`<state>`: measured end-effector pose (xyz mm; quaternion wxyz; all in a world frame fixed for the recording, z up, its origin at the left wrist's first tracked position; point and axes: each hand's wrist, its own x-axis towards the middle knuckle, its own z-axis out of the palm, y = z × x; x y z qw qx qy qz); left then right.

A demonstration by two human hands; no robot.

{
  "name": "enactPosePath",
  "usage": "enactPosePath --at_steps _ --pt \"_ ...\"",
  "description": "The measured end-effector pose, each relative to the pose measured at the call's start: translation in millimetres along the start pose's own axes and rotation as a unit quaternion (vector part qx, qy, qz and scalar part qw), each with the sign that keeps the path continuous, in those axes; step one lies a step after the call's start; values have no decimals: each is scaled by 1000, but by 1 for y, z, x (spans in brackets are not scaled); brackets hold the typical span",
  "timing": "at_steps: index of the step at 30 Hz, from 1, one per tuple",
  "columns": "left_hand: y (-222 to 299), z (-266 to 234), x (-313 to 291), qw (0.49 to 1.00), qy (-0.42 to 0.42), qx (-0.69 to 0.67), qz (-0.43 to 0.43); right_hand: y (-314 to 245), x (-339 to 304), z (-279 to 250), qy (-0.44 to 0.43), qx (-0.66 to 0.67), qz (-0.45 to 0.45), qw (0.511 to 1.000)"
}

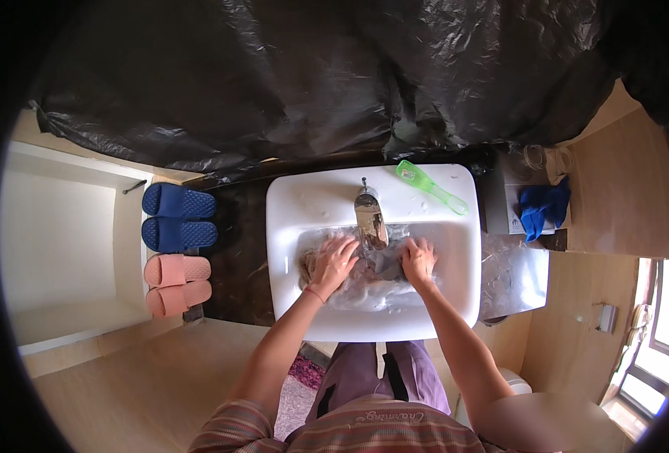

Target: The person scrubs a pair of white sneakers with a green brush and rinses them under running water in a sink. After placing the shoes on a windowsill, the person washes a bundle of clothes in the same sink using the brush and water.

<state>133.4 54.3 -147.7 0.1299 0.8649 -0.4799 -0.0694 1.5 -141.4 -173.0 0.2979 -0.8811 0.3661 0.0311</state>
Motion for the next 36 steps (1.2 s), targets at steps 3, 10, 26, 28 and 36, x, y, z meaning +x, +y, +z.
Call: enactPosePath --at_steps 3,10,26,28,36 --pt "7 -13 -28 995 44 37 -78 2 -27 6 114 6 -83 990" --pt "-1 2 -53 931 181 -162 -274 7 -50 7 76 -18 -119 990" --pt "-75 -53 81 946 266 -11 -186 11 -38 7 -4 -58 -90 994" --pt "-66 -49 82 966 188 35 -172 9 -36 6 -4 -72 -81 994" --pt "24 -9 58 979 183 3 -86 0 -32 5 -21 -84 -71 994"
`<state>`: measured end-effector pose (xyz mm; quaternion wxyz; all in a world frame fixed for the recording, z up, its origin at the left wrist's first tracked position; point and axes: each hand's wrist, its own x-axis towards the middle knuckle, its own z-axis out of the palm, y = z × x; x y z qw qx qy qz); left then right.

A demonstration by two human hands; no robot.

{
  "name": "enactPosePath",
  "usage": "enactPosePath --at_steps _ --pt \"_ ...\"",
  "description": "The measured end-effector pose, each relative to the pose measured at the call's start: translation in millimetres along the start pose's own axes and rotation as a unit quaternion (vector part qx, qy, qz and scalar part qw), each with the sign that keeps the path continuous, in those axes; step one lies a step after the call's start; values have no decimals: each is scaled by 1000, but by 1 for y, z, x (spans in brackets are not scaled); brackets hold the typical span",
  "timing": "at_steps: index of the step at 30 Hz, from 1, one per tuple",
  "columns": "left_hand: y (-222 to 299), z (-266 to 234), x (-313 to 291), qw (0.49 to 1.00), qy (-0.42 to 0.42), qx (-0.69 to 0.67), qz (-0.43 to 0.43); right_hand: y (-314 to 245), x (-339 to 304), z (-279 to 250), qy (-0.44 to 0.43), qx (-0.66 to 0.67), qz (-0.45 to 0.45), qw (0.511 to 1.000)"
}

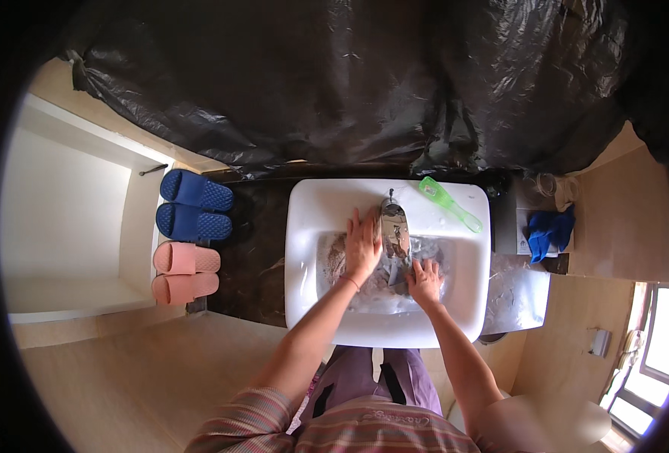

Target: The person scrubs a pair of white sneakers with a green brush and rinses them under running water in a sink. After placing the shoes on a windowsill, the person washes a bundle of clothes in the same sink using the brush and water.

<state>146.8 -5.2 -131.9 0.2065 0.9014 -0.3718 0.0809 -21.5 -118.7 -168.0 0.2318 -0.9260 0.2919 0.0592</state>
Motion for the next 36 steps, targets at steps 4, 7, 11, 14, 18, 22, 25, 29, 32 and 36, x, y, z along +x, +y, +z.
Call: enactPosePath --at_steps 4,7,11,14,18,22,25,29,32,36 --pt "8 4 -59 986 -144 -38 73 5 2 -3 -23 14 9 1000" --pt "14 -17 -90 977 -195 -8 82 -10 3 -15 55 7 -42 998" --pt "15 -39 -103 962 -268 -28 31 -28 -6 -15 42 39 -133 989" --pt "-1 -34 -101 939 -339 -22 50 -34 -14 -6 41 58 -193 979" --pt "-30 -3 -104 948 -291 -84 95 -33 -13 9 10 -15 -189 982" --pt "-58 44 -125 960 -240 7 140 -30 14 20 -165 -30 -116 979" --pt "-57 48 -113 957 -221 62 176 0 27 51 -211 -18 -105 972" --pt "-51 39 -93 918 -390 -43 54 5 46 34 -193 95 -93 972" --pt "-51 42 -88 931 -341 -125 21 -39 59 -35 -203 163 -16 966" --pt "-17 1 -57 921 -347 -178 5 -12 57 7 -65 349 -16 935"
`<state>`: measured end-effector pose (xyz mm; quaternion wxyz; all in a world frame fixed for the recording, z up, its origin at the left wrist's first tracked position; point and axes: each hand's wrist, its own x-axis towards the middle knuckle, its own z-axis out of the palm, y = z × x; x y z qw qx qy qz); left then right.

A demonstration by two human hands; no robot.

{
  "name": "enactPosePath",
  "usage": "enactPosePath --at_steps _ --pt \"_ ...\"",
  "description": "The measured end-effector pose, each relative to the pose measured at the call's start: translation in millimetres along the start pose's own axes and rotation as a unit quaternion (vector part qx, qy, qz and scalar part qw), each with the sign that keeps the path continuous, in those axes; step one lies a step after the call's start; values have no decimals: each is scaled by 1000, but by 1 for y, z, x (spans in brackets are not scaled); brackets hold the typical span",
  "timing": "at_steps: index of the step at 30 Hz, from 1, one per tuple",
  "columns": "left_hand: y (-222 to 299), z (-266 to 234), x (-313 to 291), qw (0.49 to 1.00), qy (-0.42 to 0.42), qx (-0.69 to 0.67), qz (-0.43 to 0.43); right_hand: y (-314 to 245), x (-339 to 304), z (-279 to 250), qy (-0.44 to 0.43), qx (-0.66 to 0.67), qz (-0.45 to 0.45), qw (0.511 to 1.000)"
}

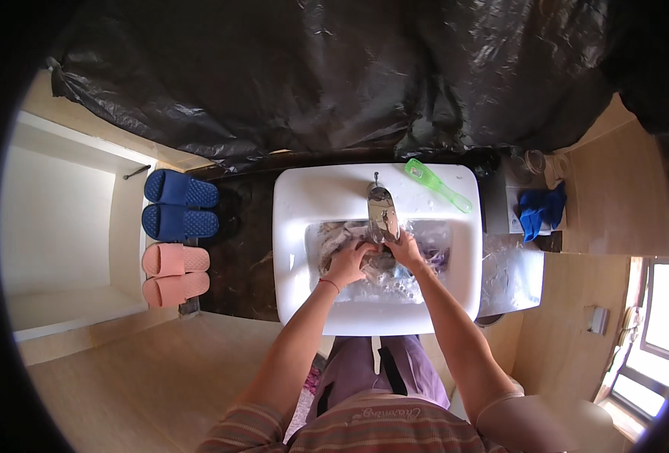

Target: The person scrubs a pair of white sneakers with a green brush and rinses them under running water in a sink. After placing the shoes on a windowsill, the person washes a bundle of clothes in the same sink using the brush and water.

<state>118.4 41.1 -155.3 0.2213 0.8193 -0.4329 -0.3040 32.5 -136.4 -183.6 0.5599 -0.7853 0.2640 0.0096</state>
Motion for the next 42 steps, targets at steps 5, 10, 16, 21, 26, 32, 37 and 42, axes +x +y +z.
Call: enactPosePath --at_steps 5,10,16,21,26,32,37,42 --pt "4 7 -11 992 98 -73 21 -28 -37 11 -34 169 -11 985" --pt "3 -4 -28 955 130 -240 -118 -92 -103 22 -55 56 -78 994" --pt "17 -12 -62 982 149 -114 24 -116 -142 -2 -120 129 -17 984" --pt "43 -38 -92 981 118 -150 -30 -97 -141 -53 -9 196 38 980" --pt "80 -67 -114 966 172 -193 -33 -65 -126 -83 107 84 -41 990" --pt "39 -61 -113 976 162 -36 -141 -8 -108 -71 128 -126 -67 981" --pt "32 -19 -84 990 84 102 -59 -3 -112 -22 34 -259 -43 964" --pt "32 22 -57 967 -1 249 -46 -5 -99 1 -15 -314 14 949"
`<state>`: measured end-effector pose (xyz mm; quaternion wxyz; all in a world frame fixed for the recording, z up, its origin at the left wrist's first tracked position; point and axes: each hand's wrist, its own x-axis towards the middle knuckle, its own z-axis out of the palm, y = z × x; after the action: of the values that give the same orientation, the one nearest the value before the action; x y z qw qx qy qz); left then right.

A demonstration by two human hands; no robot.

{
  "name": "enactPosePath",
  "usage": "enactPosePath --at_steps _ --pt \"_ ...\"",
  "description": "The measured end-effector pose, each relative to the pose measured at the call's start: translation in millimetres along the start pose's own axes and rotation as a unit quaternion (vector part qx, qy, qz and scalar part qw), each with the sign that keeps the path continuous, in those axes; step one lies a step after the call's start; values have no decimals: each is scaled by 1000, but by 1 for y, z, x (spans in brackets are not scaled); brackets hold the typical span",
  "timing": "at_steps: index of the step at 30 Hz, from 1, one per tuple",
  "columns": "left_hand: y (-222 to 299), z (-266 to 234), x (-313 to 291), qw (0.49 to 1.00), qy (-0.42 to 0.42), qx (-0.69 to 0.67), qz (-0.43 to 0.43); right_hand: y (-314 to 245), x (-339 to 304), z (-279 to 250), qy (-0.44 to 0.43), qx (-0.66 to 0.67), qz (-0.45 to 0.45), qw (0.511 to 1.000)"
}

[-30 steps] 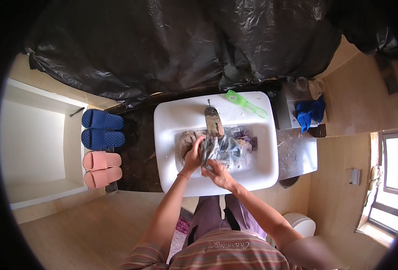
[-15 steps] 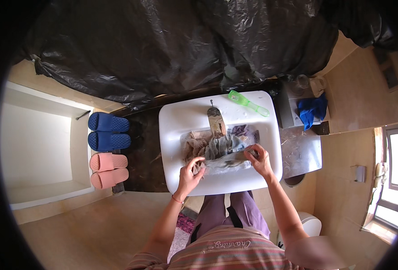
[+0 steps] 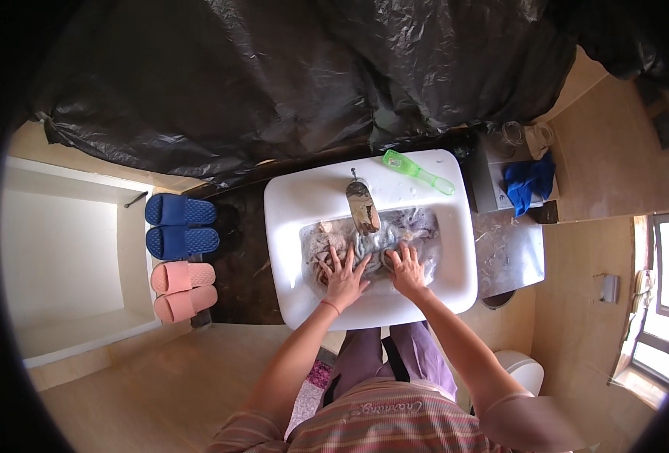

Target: The person scrubs a pair of white sneakers with a green brush and rinses them under running water in a sink. After placing the shoes on a windowsill, the person washes a bundle of clothes in the same sink using the brush and water.

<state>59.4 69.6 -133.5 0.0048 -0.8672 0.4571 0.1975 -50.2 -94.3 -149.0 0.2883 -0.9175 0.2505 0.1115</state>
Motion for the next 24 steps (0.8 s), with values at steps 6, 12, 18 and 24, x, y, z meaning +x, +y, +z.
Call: enactPosePath --at_steps 6,12,18,24 --pt "0 5 24 999 -27 28 -27 26 36 20 -14 -55 -4 998" --pt "-16 17 60 980 76 -159 -96 67 81 -12 -64 281 -74 955" --pt "24 -9 41 808 203 -498 -242 54 55 -23 87 391 -5 916" --pt "49 8 2 243 -172 -937 -183 -62 -50 -73 35 445 -43 894"
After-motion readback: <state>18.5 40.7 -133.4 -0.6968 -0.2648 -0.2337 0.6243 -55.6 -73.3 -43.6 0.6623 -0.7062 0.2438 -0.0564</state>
